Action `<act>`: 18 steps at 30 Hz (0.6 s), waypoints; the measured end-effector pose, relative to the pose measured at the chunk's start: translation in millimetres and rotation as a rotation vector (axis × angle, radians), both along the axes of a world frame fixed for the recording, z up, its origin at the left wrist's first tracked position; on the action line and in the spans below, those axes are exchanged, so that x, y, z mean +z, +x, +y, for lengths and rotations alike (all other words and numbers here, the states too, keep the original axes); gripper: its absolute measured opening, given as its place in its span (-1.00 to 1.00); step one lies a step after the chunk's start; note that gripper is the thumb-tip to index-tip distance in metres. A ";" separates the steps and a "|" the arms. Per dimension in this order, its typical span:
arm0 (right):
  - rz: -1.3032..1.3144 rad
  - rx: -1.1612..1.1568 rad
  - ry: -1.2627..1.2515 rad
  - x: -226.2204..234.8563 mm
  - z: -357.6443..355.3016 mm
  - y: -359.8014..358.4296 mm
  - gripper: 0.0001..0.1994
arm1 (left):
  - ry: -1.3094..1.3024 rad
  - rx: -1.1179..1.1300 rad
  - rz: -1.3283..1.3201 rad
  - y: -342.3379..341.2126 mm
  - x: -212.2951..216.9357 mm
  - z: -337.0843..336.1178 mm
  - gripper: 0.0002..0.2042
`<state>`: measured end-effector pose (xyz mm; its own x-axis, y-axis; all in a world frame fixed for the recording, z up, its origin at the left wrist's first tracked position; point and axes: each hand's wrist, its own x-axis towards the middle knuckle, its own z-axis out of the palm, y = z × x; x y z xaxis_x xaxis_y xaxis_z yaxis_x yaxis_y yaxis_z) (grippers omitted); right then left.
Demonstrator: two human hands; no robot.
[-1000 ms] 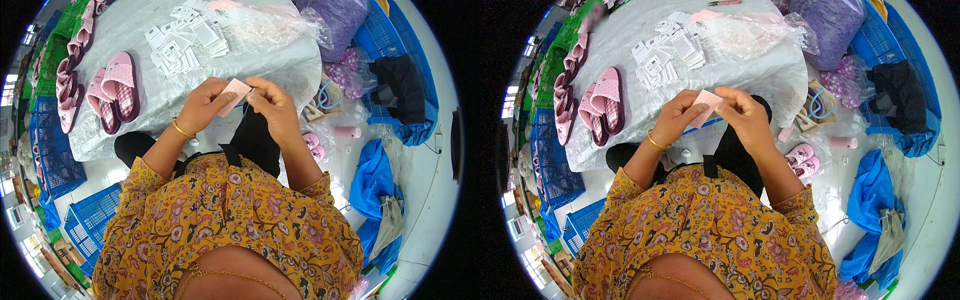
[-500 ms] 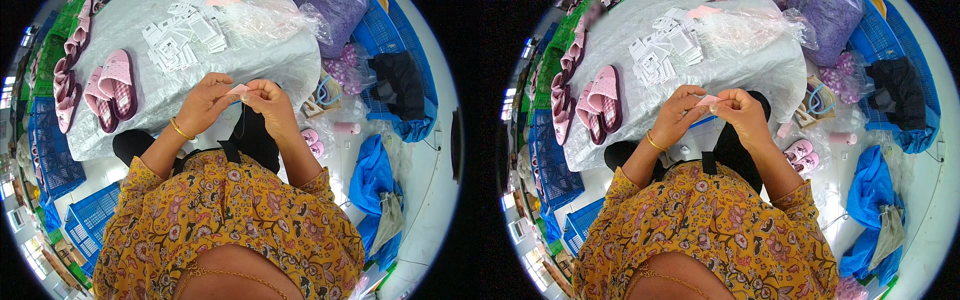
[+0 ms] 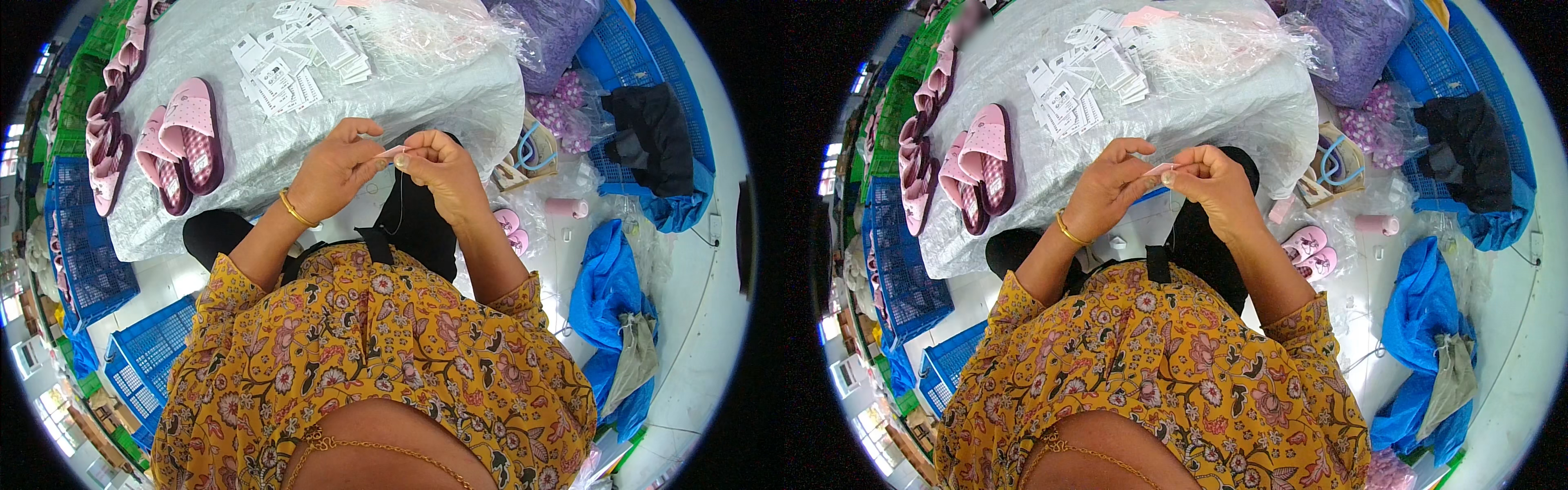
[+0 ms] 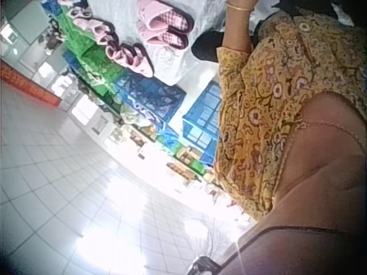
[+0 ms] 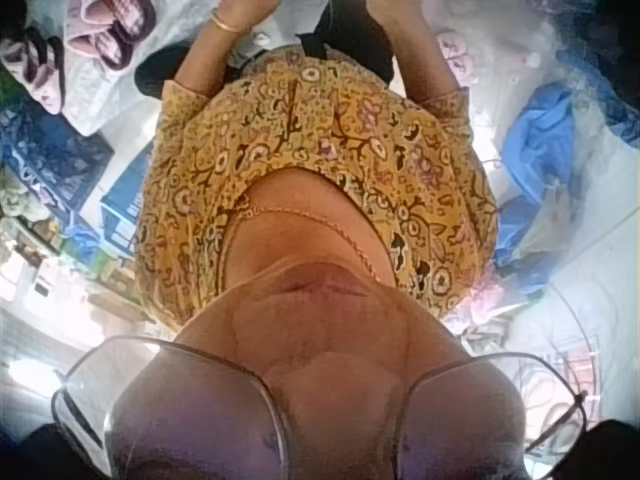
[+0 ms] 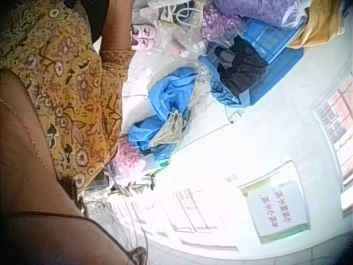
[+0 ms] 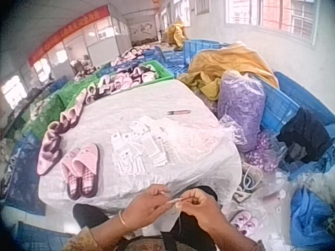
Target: The person sits on the floor and repeatedly picks up small white paper labels, peels them, and sticks them onto the insoles of pink slippers. They handle the slippers one at a time, placing each labeled pair into a green basket.
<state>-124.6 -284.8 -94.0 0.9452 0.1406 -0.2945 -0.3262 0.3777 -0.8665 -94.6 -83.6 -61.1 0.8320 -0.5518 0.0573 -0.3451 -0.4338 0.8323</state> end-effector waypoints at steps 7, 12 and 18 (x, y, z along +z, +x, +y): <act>-0.063 0.125 -0.184 0.2 -3.1 -2.5 -0.78 | -0.212 -0.057 0.334 6.3 -6.1 5.5 -0.85; -0.064 0.209 -0.300 6.2 -1.5 -4.1 -0.78 | -0.144 -0.037 0.440 6.0 -12.8 0.3 -0.87; -0.056 0.259 -0.308 3.0 0.3 -7.9 -0.77 | 0.017 -0.045 0.236 -0.4 -16.1 -1.6 -0.85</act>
<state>-132.5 -284.5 -91.1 0.9059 0.2898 -0.3088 -0.3253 0.0093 -0.9455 -95.0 -85.3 -77.3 0.7959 -0.5875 -0.1459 -0.1606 -0.4374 0.8848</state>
